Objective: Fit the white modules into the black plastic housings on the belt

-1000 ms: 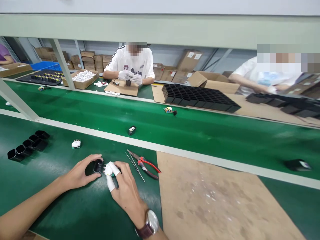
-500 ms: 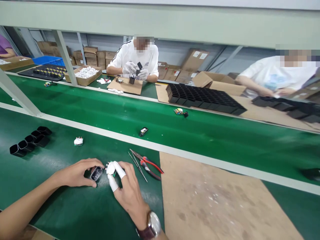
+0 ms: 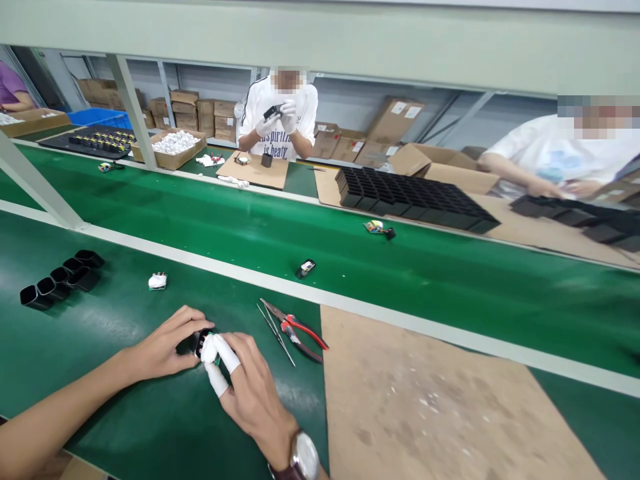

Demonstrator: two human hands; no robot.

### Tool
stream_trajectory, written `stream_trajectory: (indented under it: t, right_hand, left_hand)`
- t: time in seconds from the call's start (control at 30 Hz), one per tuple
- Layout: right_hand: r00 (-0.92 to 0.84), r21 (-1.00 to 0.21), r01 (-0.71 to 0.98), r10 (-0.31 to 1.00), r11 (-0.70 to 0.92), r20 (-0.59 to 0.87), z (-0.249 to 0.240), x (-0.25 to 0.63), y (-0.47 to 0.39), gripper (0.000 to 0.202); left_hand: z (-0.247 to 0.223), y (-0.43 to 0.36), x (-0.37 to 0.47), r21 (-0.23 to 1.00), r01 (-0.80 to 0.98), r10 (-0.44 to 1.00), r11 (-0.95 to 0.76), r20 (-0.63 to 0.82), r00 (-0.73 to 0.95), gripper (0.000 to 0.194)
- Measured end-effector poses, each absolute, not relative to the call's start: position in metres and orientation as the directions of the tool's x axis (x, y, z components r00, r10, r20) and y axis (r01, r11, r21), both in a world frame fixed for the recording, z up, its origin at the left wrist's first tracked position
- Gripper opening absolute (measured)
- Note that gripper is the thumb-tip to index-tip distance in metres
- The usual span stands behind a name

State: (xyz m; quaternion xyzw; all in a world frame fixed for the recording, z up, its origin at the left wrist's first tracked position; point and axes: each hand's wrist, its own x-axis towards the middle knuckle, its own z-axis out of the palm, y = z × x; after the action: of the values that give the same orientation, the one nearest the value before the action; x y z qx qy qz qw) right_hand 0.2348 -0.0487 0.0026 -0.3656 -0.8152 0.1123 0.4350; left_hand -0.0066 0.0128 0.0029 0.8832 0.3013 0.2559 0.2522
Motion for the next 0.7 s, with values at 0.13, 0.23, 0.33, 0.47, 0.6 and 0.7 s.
stream_trajectory:
  t: [0.13, 0.23, 0.33, 0.47, 0.6, 0.7]
  right_hand:
    - [-0.362, -0.479, 0.521, 0.691, 0.706, 0.626, 0.005, 0.234, -0.049, 0.067]
    - [-0.390, -0.441, 0.546, 0.683, 0.712, 0.618, 0.006, 0.234, -0.049, 0.065]
    - [-0.411, -0.404, 0.578, 0.680, 0.709, 0.607, 0.009, 0.234, -0.049, 0.061]
    - [-0.449, -0.354, 0.605, 0.672, 0.714, 0.589, 0.013, 0.233, -0.049, 0.054]
    - [-0.465, -0.329, 0.623, 0.674, 0.710, 0.573, 0.016, 0.233, -0.050, 0.051]
    - [-0.435, -0.402, 0.600, 0.704, 0.691, 0.561, 0.013, 0.235, -0.049, 0.053]
  left_hand:
    - [0.003, 0.013, -0.006, 0.582, 0.414, 0.659, -0.700, 0.301, 0.689, 0.060]
    - [0.003, 0.012, -0.006, 0.567, 0.424, 0.658, -0.706, 0.303, 0.689, 0.060]
    - [0.002, 0.011, -0.005, 0.555, 0.426, 0.653, -0.714, 0.308, 0.692, 0.060]
    - [0.001, 0.010, -0.004, 0.557, 0.400, 0.633, -0.728, 0.324, 0.703, 0.056]
    - [0.000, 0.010, -0.003, 0.563, 0.404, 0.634, -0.721, 0.302, 0.712, 0.054]
    - [0.002, 0.009, -0.002, 0.602, 0.389, 0.639, -0.697, 0.278, 0.717, 0.055]
